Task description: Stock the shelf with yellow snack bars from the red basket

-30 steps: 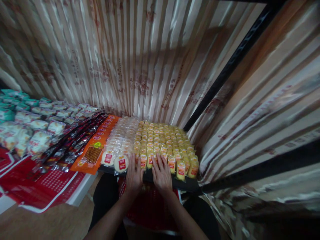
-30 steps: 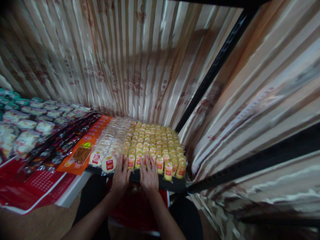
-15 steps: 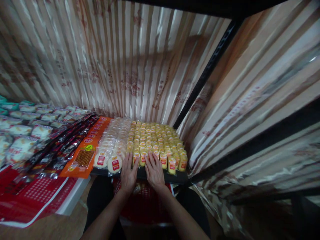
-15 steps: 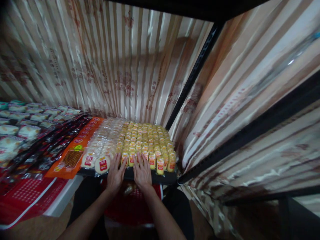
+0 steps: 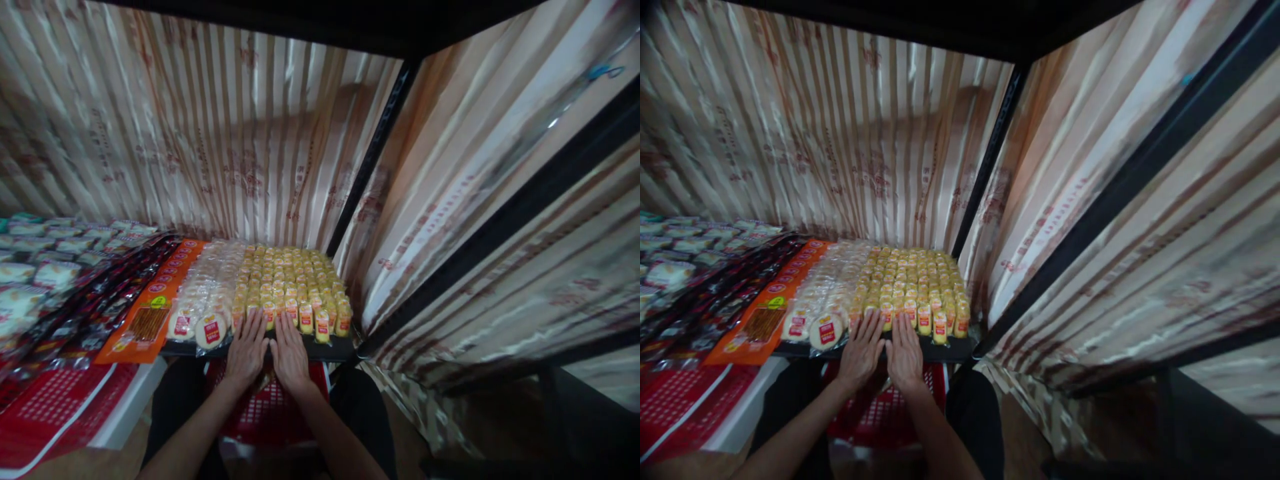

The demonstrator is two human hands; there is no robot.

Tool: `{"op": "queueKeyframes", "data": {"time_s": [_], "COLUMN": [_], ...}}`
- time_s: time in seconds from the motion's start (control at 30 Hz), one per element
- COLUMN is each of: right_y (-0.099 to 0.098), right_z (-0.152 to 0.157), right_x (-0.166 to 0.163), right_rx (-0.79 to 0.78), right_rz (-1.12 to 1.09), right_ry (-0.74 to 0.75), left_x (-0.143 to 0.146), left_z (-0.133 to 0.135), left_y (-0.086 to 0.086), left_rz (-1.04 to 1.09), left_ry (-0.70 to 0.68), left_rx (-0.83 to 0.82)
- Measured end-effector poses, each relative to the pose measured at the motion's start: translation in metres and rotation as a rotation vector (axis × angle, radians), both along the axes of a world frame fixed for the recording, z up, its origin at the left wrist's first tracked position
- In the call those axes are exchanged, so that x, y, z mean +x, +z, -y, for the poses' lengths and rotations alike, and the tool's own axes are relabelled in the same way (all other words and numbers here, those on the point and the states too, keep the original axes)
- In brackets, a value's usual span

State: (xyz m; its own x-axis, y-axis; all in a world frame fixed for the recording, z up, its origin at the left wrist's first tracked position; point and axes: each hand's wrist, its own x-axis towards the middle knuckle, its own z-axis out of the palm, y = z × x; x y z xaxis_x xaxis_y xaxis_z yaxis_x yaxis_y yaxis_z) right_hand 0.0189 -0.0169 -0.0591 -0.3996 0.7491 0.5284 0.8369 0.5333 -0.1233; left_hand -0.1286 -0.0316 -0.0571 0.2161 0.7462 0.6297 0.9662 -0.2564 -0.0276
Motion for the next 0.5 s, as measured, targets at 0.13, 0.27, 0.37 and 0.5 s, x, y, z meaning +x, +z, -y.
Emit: {"op": "queueKeyframes", "data": {"time_s": [0.13,0.27,0.37,0.5], "right_y": [0.002,-0.002,0.000,0.009], "right_z": [0.002,0.000,0.000,0.007], "right_x": [0.006,0.010,0.012,0.024], "right_rx": [-0.014,-0.034,-0.049,-0.024], "right_rz": [-0.041,-0.087,-0.088,-0.118], "right_ry": [-0.006,0.002,0.027,-0.011], "left_x": [0.005,0.015,0.021,0.030], "left_z": [0.001,0.001,0.000,-0.001], "left_y": [0.003,0.005,0.006,0.010], "left_rz": [0.001,-0.024,-0.024,-0.053], "left_ry": [-0.001,-0.054,-0.037,-0.051], "left_rx": [0.019,0.000,0.005,0.023]}}
